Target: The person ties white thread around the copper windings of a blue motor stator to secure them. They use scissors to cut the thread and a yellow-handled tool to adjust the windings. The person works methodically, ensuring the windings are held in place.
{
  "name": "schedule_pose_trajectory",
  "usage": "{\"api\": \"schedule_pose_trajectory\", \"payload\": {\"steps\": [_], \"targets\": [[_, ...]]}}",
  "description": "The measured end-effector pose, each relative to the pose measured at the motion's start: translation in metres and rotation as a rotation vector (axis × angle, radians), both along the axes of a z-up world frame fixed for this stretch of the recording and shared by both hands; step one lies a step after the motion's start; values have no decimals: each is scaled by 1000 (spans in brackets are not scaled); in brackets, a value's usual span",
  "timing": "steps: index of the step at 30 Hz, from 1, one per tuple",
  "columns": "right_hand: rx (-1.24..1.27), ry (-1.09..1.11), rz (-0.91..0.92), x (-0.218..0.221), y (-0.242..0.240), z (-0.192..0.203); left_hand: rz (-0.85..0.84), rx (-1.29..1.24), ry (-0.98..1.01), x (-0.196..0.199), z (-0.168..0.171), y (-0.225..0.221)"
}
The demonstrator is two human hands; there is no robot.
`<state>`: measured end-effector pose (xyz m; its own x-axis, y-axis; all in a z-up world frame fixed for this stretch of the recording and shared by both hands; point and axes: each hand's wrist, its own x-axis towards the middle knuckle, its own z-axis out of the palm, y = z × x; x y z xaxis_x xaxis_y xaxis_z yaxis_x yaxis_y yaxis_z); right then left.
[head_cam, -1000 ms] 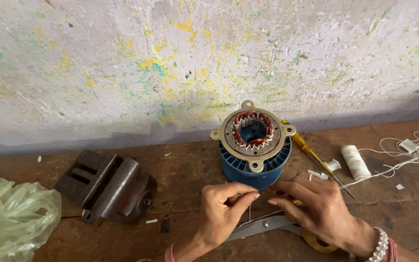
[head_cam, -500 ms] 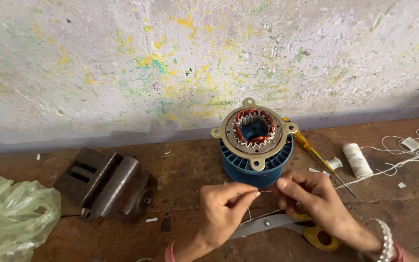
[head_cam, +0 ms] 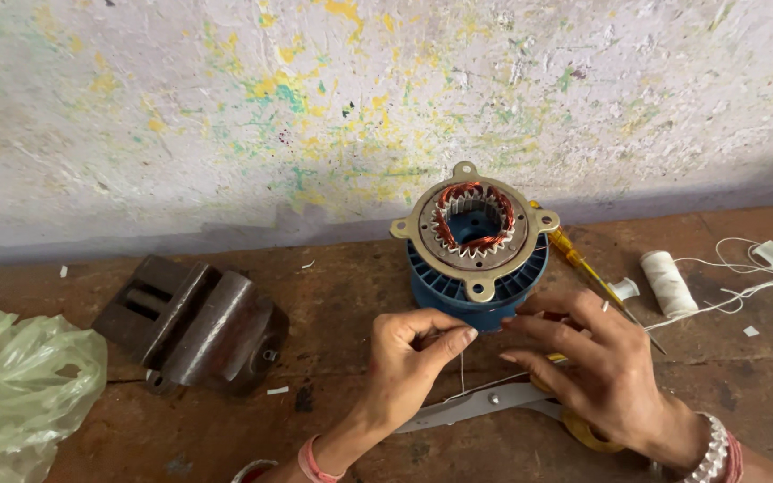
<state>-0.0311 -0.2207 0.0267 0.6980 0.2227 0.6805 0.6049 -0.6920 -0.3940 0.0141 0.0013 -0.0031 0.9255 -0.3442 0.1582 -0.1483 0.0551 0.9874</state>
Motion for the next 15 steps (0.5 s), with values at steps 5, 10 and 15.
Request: {"api": "schedule_pose_trajectory", "payload": {"steps": [5,10,15], "targets": [[-33,-28,42,4,-3,-4,-21,65,-45,-1,4,0],[157,277,111,7,-6,-14,35,146,-138,-6,8,-2],[444,651,159,12,-10,-31,4,182,-296,-8,6,2]]}}
